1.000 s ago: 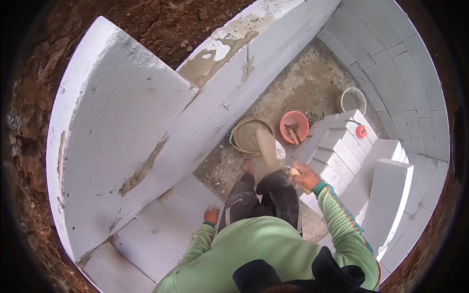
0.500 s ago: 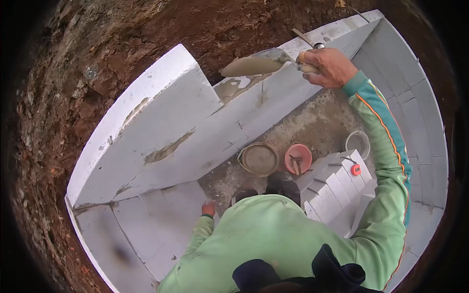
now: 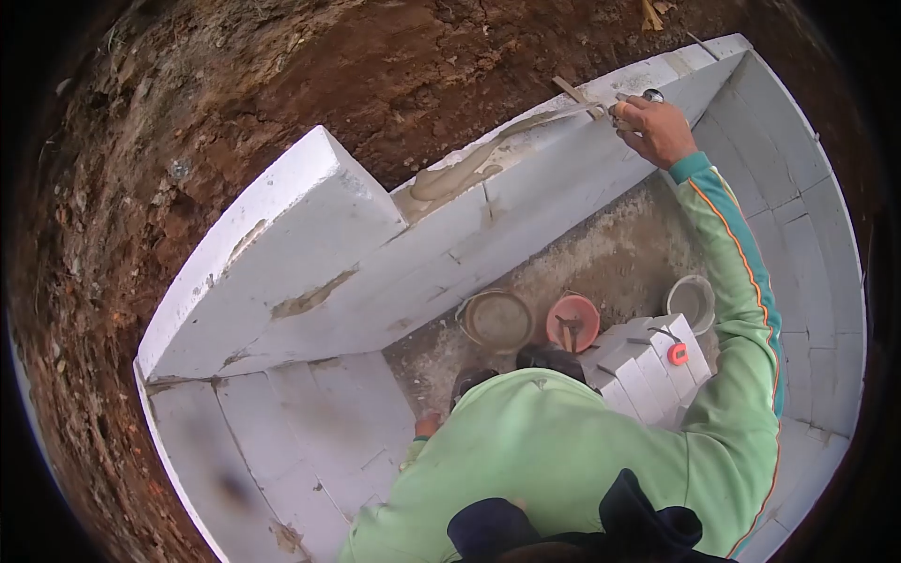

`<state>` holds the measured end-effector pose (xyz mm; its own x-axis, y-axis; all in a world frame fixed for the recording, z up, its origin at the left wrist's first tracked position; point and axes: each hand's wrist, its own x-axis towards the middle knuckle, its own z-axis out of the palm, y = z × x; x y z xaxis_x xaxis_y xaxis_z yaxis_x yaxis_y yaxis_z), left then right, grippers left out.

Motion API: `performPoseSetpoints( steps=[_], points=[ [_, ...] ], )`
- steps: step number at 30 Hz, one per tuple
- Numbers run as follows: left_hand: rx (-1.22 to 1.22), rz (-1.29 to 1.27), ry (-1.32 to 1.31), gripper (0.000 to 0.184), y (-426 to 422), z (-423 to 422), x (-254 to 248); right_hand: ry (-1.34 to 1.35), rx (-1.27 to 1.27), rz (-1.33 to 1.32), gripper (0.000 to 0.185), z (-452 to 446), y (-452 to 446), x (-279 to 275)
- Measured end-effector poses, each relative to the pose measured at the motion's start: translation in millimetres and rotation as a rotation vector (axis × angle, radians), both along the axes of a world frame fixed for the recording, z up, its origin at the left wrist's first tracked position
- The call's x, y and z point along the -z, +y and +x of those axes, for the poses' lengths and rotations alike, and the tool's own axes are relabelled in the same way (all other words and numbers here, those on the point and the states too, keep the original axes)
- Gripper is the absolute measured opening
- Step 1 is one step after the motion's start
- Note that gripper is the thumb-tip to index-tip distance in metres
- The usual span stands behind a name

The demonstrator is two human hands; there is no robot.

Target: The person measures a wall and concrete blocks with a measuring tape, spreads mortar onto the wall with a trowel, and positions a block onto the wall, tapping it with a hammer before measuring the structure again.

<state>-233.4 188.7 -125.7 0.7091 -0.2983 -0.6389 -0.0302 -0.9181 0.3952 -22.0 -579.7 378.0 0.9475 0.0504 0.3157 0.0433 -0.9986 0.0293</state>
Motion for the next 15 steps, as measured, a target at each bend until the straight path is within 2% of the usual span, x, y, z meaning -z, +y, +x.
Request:
performPoseSetpoints(
  steps=[1, 3, 5, 7, 9, 11, 13, 15],
  points=[
    [0.265, 0.088, -0.098, 0.041, -9, -1, -4, -0.035, -0.002, -0.024, 0.031, -1, 16, -3],
    [0.280, 0.148, -0.006, 0.044, -6, -1, 6, -0.061, -0.040, 0.005, 0.032, 11, 49, -5],
    [0.306, 0.209, 0.076, 0.046, -4, 6, 12, -0.112, -0.086, -0.066, 0.021, 17, 92, -13],
    [0.330, 0.268, 0.156, 0.049, -5, 14, 16, -0.144, -0.183, -0.204, 0.022, 28, 105, -9],
    [0.088, 0.217, 0.170, 0.050, -13, 30, 4, -0.164, -0.231, -0.299, 0.027, 35, 100, -1],
    [-0.417, 0.047, 0.133, 0.050, -25, 47, -18, -0.211, -0.179, -0.307, 0.027, 28, 71, 5],
    [-0.376, -0.171, -0.047, 0.047, -32, 52, -24, -0.203, -0.125, -0.307, 0.026, 15, 37, 10],
    [-0.492, -0.208, -0.042, 0.044, -50, 45, -42, -0.150, -0.038, -0.304, 0.025, -2, 6, 19]
  ],
)
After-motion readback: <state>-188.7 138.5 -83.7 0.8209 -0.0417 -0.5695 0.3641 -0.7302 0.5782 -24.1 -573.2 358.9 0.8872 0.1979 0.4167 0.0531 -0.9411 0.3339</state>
